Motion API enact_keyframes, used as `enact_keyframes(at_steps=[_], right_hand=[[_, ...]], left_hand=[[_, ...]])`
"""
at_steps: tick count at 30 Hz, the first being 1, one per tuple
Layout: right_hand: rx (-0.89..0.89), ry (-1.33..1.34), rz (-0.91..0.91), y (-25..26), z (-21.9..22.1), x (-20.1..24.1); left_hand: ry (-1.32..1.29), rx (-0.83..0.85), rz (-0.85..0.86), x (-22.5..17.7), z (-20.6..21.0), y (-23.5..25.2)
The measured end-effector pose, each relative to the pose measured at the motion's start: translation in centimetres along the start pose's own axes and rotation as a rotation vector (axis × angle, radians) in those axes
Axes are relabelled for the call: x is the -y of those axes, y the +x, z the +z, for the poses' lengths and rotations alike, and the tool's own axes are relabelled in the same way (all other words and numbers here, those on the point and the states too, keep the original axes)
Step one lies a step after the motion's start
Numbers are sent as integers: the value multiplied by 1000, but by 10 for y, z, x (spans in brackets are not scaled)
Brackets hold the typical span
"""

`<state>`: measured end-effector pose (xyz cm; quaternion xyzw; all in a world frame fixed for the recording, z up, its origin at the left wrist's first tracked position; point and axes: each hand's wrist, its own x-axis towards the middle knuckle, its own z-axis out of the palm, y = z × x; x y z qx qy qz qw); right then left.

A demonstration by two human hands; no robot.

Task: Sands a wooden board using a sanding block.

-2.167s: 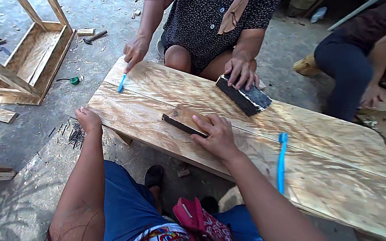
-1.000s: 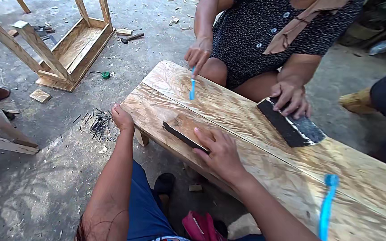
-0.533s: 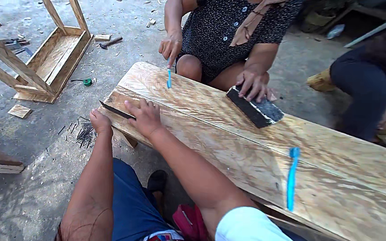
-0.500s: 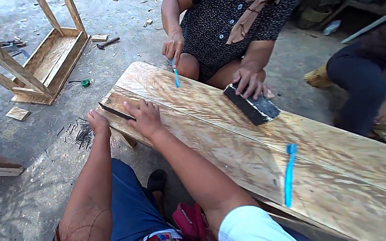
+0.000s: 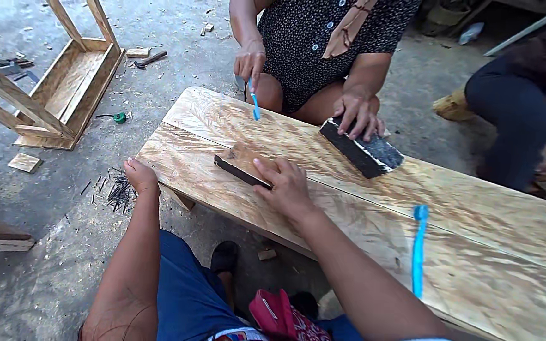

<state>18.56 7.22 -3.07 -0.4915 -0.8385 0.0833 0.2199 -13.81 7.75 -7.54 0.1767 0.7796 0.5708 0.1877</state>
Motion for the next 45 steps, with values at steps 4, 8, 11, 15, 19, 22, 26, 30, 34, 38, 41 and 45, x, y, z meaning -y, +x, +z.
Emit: enact_keyframes(at_steps=[4, 8, 11, 15, 19, 22, 26, 30, 34, 38, 41, 45], right_hand=[[139, 16, 20, 63, 27, 53], [212, 17, 11, 51, 14, 45], [78, 7, -24, -5, -8, -4], [-40, -11, 13, -71, -36, -61], [-65, 7, 16, -48, -23, -36], [-23, 29, 4, 9, 9, 19], [189, 23, 22, 89, 39, 83], [232, 27, 7, 93, 35, 87], [43, 31, -55, 15, 13, 20], [-32, 30, -47, -28, -5, -10], [-57, 30, -74, -2, 10, 12], [93, 40, -89, 67, 45, 78]], left_hand=[[72, -5, -5, 2, -1, 7], [96, 19, 6, 4, -4, 7], [95, 18, 0, 1, -5, 2], [35, 3, 10, -5, -5, -3], [46, -16, 2, -4, -4, -4], [69, -6, 16, 0, -6, 0], [125, 15, -12, -2, -5, 3], [172, 16, -12, -4, -8, 5], [120, 21, -1, 0, -6, 2], [91, 22, -8, 1, -5, 1], [87, 23, 4, -2, -4, -1], [102, 29, -9, 2, -5, 5]])
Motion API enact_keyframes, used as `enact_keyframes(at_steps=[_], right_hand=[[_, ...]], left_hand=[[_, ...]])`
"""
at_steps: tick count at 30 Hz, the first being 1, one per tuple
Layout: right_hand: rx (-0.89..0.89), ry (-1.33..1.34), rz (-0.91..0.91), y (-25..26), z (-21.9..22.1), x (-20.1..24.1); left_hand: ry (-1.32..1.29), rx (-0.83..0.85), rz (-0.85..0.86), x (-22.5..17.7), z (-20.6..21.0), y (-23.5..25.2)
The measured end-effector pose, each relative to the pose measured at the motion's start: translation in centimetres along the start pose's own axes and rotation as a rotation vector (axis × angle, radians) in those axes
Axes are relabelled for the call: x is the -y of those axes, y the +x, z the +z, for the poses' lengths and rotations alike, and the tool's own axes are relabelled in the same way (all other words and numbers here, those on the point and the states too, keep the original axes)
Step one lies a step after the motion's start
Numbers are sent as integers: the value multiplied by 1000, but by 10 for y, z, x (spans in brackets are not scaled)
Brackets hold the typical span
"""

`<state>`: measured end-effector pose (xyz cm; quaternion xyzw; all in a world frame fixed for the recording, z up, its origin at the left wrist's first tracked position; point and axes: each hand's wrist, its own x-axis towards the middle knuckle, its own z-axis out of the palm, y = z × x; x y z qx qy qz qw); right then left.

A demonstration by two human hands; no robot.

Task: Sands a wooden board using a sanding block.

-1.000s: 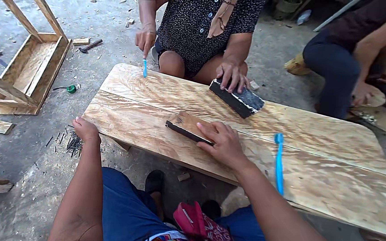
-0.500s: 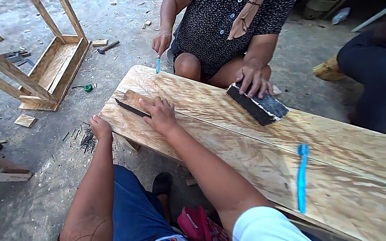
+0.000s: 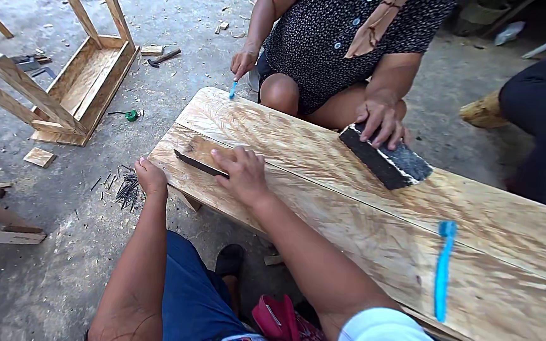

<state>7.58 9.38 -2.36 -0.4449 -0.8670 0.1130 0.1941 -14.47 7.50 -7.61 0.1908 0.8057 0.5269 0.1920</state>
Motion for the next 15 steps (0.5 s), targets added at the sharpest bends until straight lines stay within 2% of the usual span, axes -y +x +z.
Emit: enact_keyframes(at_steps=[3, 5, 7, 9, 12, 15], right_hand=[[135, 15, 30, 32, 5, 27], [177, 29, 40, 22, -7, 20], [134, 18, 47, -9, -22, -8], [-1, -5, 61, -56, -35, -50], [-94, -54, 148, -130, -65, -104], [-146, -73, 182, -163, -78, -126]], left_hand=[[20, 20, 29, 4, -1, 3], [45, 21, 25, 4, -2, 3], [61, 23, 18, 2, -4, 2], [44, 25, 21, 1, -5, 0], [-11, 14, 28, -2, -4, -4], [-38, -5, 26, -4, -3, -6]])
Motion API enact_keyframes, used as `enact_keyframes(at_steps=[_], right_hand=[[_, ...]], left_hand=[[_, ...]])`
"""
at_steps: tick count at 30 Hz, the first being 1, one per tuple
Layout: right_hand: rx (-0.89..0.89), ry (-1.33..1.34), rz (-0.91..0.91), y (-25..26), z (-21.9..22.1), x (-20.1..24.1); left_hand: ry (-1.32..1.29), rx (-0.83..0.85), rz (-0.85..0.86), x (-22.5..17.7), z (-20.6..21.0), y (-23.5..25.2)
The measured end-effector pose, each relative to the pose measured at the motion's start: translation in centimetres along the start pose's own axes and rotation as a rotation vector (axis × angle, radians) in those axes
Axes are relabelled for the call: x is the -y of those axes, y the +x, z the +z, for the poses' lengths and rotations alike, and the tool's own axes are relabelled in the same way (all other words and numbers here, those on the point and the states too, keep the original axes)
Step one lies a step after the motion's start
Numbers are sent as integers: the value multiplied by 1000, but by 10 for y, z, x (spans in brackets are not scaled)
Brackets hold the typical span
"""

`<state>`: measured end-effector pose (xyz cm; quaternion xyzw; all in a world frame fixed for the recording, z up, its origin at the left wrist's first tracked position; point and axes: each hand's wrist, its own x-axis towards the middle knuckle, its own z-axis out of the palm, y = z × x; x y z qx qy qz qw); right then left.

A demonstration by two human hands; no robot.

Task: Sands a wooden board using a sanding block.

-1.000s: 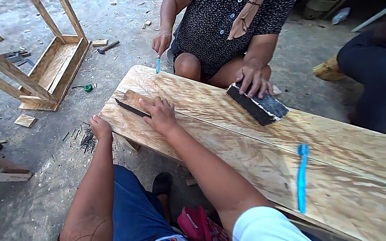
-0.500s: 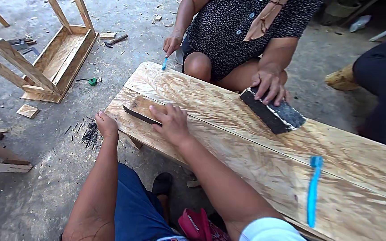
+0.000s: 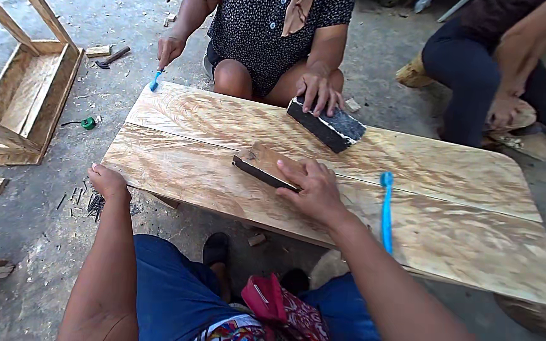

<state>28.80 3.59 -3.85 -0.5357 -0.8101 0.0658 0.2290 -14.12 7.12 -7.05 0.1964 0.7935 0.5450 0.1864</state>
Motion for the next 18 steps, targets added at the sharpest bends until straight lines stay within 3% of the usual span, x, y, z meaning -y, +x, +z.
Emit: enact_keyframes(at_steps=[2, 5, 8, 10, 13, 18], right_hand=[[-30, 7, -11, 6, 6, 12], [-10, 43, -58, 37, 36, 66], [136, 71, -110, 74, 58, 121], [244, 66, -132, 86, 56, 133], [191, 79, -197, 61, 43, 108], [3, 22, -176, -37, 5, 38]], left_hand=[[9, -10, -2, -1, 1, 0], [45, -13, -8, -2, 2, 2], [133, 1, -25, -7, -1, 1], [171, 4, -22, -8, -3, 0], [179, 14, -18, -9, -4, 0], [143, -3, -14, -9, 1, -2]])
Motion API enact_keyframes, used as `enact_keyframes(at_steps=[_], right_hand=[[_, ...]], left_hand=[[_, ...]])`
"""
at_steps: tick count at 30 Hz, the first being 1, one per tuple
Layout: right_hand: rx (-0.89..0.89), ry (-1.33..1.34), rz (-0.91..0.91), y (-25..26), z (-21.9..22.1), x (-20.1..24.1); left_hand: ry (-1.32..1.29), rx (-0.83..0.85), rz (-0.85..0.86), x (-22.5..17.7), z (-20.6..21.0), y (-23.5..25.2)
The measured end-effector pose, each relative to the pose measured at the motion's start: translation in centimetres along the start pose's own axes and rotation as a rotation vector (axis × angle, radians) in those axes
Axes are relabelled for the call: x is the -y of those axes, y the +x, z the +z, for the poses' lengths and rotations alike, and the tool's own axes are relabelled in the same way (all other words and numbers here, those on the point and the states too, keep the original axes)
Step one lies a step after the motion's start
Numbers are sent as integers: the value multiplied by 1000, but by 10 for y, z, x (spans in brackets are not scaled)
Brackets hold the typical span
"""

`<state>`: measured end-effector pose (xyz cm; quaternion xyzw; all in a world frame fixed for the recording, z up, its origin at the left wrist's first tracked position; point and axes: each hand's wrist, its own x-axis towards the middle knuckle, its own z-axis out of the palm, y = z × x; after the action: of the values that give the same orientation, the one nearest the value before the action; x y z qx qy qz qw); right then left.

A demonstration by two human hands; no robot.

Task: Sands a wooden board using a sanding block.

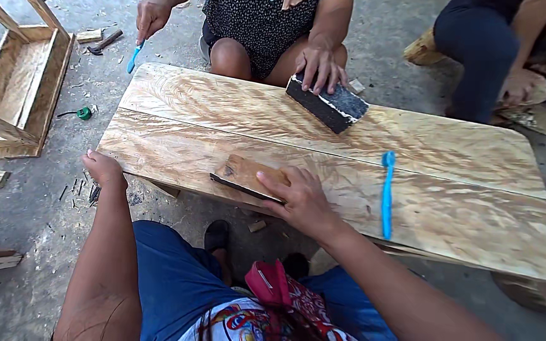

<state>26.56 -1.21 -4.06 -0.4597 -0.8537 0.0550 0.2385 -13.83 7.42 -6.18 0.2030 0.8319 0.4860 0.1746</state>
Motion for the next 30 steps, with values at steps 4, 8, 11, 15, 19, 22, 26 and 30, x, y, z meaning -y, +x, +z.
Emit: enact_keyframes(at_steps=[4, 8, 11, 15, 19, 22, 26, 30], right_hand=[[-59, -7, 93, 6, 8, 20], [71, 68, 171, 85, 43, 68], [257, 82, 161, 127, 44, 80], [208, 97, 147, 90, 19, 47], [-13, -17, 188, -13, -21, -28], [-66, -76, 245, -58, -41, -57], [-99, -81, 158, -20, -22, -44], [50, -20, 131, 78, 26, 9]], left_hand=[[-25, -11, 20, 7, 1, 4], [13, 29, 42, 5, -3, 4], [61, 25, 47, 5, -5, 4], [83, 25, 51, 4, -8, 5], [58, 6, 34, 1, -8, 0], [10, -5, 35, -3, -5, -6], [13, -10, 27, -2, -3, -6], [34, -10, 29, 1, -3, -1]])
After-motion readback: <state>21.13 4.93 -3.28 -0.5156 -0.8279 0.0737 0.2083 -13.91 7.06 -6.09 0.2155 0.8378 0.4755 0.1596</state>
